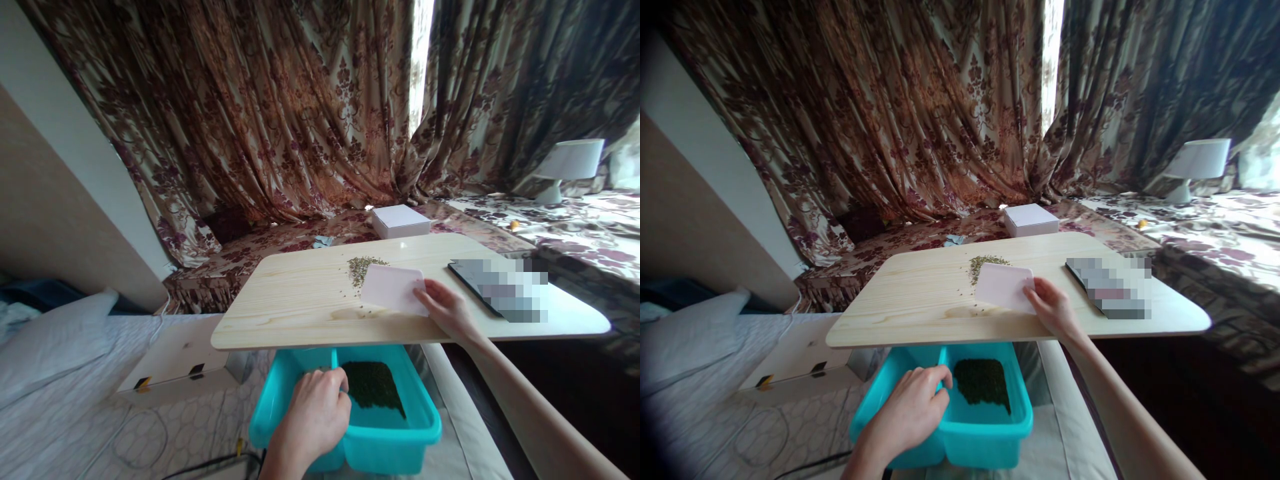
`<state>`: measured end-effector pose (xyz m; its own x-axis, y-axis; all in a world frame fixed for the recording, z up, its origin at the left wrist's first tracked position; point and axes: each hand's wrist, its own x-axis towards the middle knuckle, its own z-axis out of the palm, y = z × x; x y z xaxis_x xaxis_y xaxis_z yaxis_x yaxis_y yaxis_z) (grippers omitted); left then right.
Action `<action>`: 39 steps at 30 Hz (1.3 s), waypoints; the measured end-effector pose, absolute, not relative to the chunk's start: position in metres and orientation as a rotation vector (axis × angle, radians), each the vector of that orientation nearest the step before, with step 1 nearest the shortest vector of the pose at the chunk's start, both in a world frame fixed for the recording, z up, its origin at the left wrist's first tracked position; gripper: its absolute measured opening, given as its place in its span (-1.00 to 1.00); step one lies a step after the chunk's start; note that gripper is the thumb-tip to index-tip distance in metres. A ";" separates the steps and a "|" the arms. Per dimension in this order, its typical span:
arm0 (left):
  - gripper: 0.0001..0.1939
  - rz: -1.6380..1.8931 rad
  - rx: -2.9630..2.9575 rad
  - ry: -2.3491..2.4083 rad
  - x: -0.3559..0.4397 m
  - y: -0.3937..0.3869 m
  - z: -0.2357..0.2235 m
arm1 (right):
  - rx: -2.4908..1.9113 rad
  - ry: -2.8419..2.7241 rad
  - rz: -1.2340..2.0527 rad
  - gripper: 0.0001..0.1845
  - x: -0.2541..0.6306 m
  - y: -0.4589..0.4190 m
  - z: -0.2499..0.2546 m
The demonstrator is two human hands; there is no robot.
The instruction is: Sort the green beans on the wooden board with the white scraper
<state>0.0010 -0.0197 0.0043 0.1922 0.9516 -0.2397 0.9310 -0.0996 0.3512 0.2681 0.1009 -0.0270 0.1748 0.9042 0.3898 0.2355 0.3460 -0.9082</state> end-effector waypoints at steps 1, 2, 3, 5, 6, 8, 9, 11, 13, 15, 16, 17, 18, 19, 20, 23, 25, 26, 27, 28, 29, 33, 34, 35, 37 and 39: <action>-0.66 0.062 2.051 1.764 0.001 -0.020 0.005 | -1.145 -1.349 0.673 -0.62 0.267 0.102 -0.027; -0.66 0.059 2.050 1.768 0.001 -0.020 0.005 | -1.138 -1.354 0.680 -0.62 0.267 0.102 -0.027; -0.66 0.059 2.052 1.770 0.001 -0.020 0.006 | -1.135 -1.358 0.689 -0.61 0.266 0.103 -0.027; -0.65 0.062 2.057 1.768 0.001 -0.020 0.007 | -1.128 -1.364 0.724 -0.60 0.265 0.103 -0.027; -0.65 0.064 2.059 1.765 0.000 -0.020 0.008 | -1.123 -1.368 0.751 -0.58 0.264 0.102 -0.026; -0.65 0.055 2.056 1.763 -0.001 -0.020 0.010 | -1.109 -1.391 0.822 -0.55 0.263 0.098 -0.024; -0.65 0.044 2.051 1.764 -0.001 -0.020 0.011 | -1.104 -1.409 0.861 -0.54 0.263 0.094 -0.023; -0.66 0.014 2.047 1.765 -0.002 -0.019 0.013 | -1.100 -1.450 0.937 -0.56 0.263 0.084 -0.019; -0.67 -0.013 2.047 1.766 -0.002 -0.017 0.014 | -1.108 -1.488 1.022 -0.57 0.263 0.074 -0.015; -0.67 -0.027 2.035 1.763 -0.002 -0.015 0.015 | -1.124 -1.494 1.075 -0.58 0.264 0.067 -0.011; -0.67 -0.034 2.019 1.759 -0.001 -0.013 0.016 | -1.143 -1.472 1.060 -0.57 0.265 0.067 -0.010; -0.68 -0.040 2.001 1.754 0.000 -0.012 0.017 | -1.163 -1.431 1.018 -0.57 0.266 0.068 -0.009; -0.68 -0.048 1.982 1.749 0.001 -0.011 0.018 | -1.184 -1.373 0.953 -0.57 0.267 0.071 -0.008; -0.68 -0.058 1.965 1.746 0.002 -0.010 0.019 | -1.201 -1.308 0.879 -0.57 0.269 0.075 -0.009; -0.68 -0.070 1.952 1.743 0.003 -0.009 0.020 | -1.212 -1.244 0.808 -0.57 0.270 0.081 -0.010; -0.67 -0.100 1.907 1.747 0.005 -0.006 0.023 | -1.239 -1.130 0.686 -0.62 0.276 0.101 -0.015; -0.69 -0.116 1.835 1.738 0.005 -0.004 0.025 | -1.292 -1.127 0.624 -0.66 0.281 0.110 -0.020; -0.69 -0.121 1.807 1.741 0.006 -0.002 0.025 | -1.337 -1.140 0.575 -0.68 0.283 0.113 -0.022; -0.69 -0.139 1.790 1.749 0.006 -0.001 0.026 | -1.389 -1.158 0.516 -0.69 0.284 0.115 -0.024; -0.69 -0.172 1.767 1.753 0.007 0.001 0.027 | -1.440 -1.177 0.455 -0.71 0.286 0.115 -0.025; -0.69 -0.189 1.756 1.758 0.008 0.003 0.028 | -1.485 -1.198 0.406 -0.71 0.287 0.115 -0.026; -0.64 -0.263 1.742 1.781 0.013 0.008 0.029 | -1.505 -1.230 0.404 -0.74 0.290 0.112 -0.024; -0.60 -0.287 1.749 1.778 0.014 0.009 0.029 | -1.499 -1.231 0.427 -0.75 0.290 0.112 -0.023; -0.57 -0.318 1.755 1.744 0.014 0.009 0.028 | -1.494 -1.231 0.454 -0.75 0.291 0.111 -0.023; -0.45 -0.327 1.750 1.716 0.014 0.008 0.027 | -1.494 -1.238 0.512 -0.73 0.293 0.112 -0.024; -0.37 -0.370 1.719 1.743 0.014 0.005 0.026 | -1.495 -1.246 0.570 -0.71 0.295 0.113 -0.026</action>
